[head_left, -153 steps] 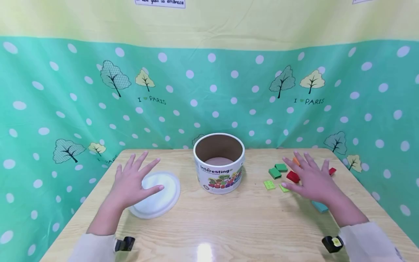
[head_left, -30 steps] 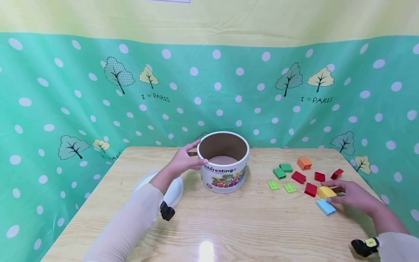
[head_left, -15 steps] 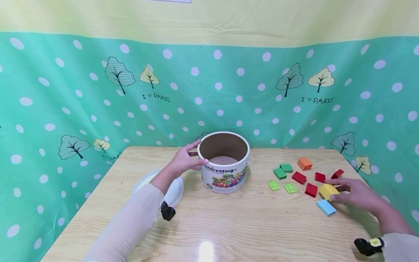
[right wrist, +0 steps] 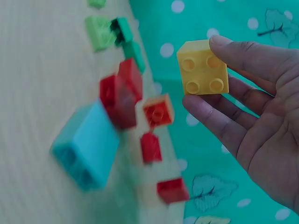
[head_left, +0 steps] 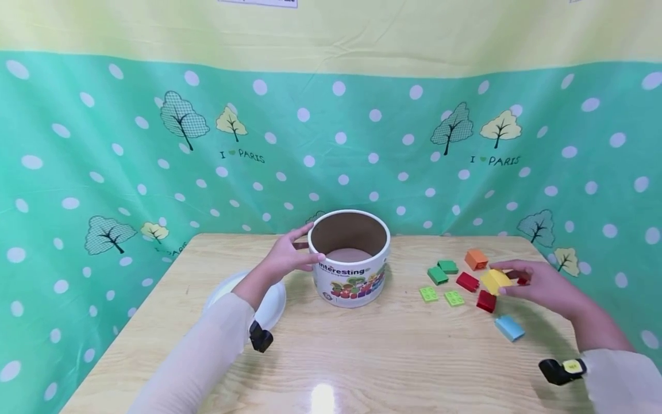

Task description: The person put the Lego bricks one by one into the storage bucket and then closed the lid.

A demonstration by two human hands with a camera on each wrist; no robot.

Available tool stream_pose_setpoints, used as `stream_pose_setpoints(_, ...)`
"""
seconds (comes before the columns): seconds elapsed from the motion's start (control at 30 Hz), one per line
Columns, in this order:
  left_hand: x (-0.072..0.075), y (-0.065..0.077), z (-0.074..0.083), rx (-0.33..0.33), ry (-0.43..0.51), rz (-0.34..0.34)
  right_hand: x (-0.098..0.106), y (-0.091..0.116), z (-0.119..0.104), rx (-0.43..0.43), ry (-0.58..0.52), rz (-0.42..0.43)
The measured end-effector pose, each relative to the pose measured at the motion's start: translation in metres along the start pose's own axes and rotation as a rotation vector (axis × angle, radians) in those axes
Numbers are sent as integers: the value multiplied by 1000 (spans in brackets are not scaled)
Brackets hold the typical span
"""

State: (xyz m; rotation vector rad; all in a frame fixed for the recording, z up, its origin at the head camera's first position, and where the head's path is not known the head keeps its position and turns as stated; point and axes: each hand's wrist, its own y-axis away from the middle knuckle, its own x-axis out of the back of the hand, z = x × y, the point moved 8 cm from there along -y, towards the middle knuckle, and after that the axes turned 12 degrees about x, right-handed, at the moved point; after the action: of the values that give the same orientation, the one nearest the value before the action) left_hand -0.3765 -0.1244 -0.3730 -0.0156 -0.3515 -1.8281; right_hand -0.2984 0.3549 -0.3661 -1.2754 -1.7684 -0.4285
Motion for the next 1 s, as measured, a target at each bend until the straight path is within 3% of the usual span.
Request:
stream_pose_setpoints(0.37, -2, 0, -1, -8, 10, -26, 6, -42, -50, 54, -20, 11)
stream_pose_setpoints(0.6, -2, -1, -1, -25, 6, -37, 6, -71, -70, 41, -103, -31)
stream_pose_setpoints(1.0, -3, 0, -1, -24, 23, -57, 11, -111, -105, 104, -66, -47)
